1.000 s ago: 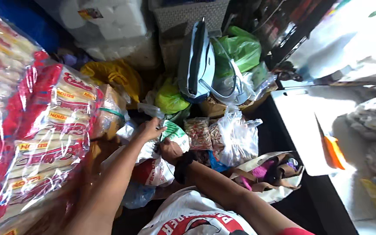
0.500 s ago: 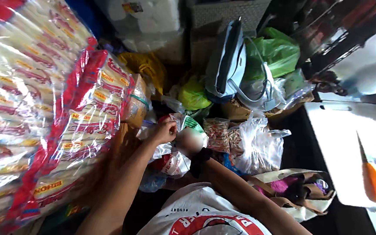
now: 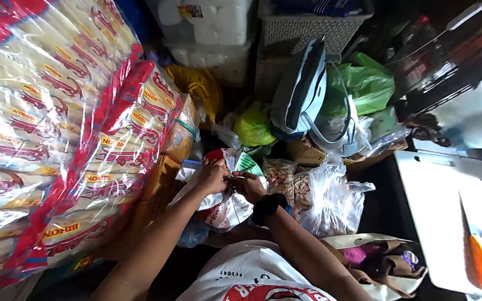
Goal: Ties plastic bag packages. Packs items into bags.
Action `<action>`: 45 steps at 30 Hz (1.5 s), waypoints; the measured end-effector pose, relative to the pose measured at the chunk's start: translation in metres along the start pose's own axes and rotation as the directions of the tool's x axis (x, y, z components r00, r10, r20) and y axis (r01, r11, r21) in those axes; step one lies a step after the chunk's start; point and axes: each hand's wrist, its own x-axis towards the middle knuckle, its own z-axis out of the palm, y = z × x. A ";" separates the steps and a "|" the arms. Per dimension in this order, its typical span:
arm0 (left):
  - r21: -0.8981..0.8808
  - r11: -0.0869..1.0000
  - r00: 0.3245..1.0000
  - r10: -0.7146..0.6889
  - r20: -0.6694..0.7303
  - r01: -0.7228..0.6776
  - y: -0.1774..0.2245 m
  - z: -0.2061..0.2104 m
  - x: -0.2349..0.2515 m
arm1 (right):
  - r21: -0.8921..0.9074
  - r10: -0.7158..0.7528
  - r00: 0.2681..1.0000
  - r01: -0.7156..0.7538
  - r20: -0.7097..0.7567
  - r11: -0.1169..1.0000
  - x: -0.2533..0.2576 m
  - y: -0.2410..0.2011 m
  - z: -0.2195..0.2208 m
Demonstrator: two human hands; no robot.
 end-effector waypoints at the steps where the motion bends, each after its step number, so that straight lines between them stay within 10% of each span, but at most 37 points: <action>1: -0.033 0.999 1.000 -0.016 -0.006 0.016 -0.001 0.000 0.001 | -0.133 -0.086 0.996 0.090 0.034 0.987 0.001 0.000 -0.002; 5: -0.267 0.959 0.995 0.097 0.015 -0.090 -0.011 -0.030 0.000 | -0.697 -0.238 0.955 0.291 0.176 0.655 0.004 -0.014 -0.011; 10: -0.462 0.887 0.983 0.075 0.166 0.010 0.007 -0.060 0.011 | -0.845 -0.155 0.977 0.207 0.149 0.493 -0.005 -0.031 -0.011; 19: 0.082 0.929 0.932 -0.363 0.023 0.360 -0.016 -0.035 0.066 | -0.952 0.029 0.953 0.300 0.302 0.066 -0.016 -0.006 -0.001; 21: 0.080 0.920 0.923 -0.385 0.003 0.384 -0.011 -0.037 0.060 | -0.945 0.057 0.964 0.242 0.260 0.221 -0.014 -0.013 0.000; 23: 0.077 0.941 0.944 -0.326 -0.046 0.328 -0.003 -0.043 0.051 | -0.763 0.085 0.984 0.067 0.158 0.643 -0.004 -0.017 -0.012; 25: 0.108 0.971 0.976 -0.208 -0.060 0.214 0.003 -0.046 0.037 | -0.071 0.245 0.957 -0.237 0.154 0.969 0.002 -0.015 -0.021; 28: 0.230 0.972 0.996 0.027 0.083 -0.046 0.020 -0.048 0.009 | 0.642 0.284 0.927 -0.374 0.243 0.669 0.008 -0.002 -0.008; 33: 0.163 0.924 0.926 0.308 0.218 -0.345 0.044 -0.062 -0.015 | 0.387 0.086 0.992 -0.114 0.090 0.915 -0.001 0.015 0.017; 38: 0.078 0.962 0.964 0.253 0.086 -0.260 0.026 -0.060 0.040 | -0.007 -0.150 0.988 0.150 0.024 0.989 -0.002 0.021 0.007; 45: -0.381 0.918 0.950 0.019 0.313 0.108 0.026 -0.042 0.057 | 0.440 0.161 0.986 -0.128 -0.039 0.889 0.005 0.028 -0.013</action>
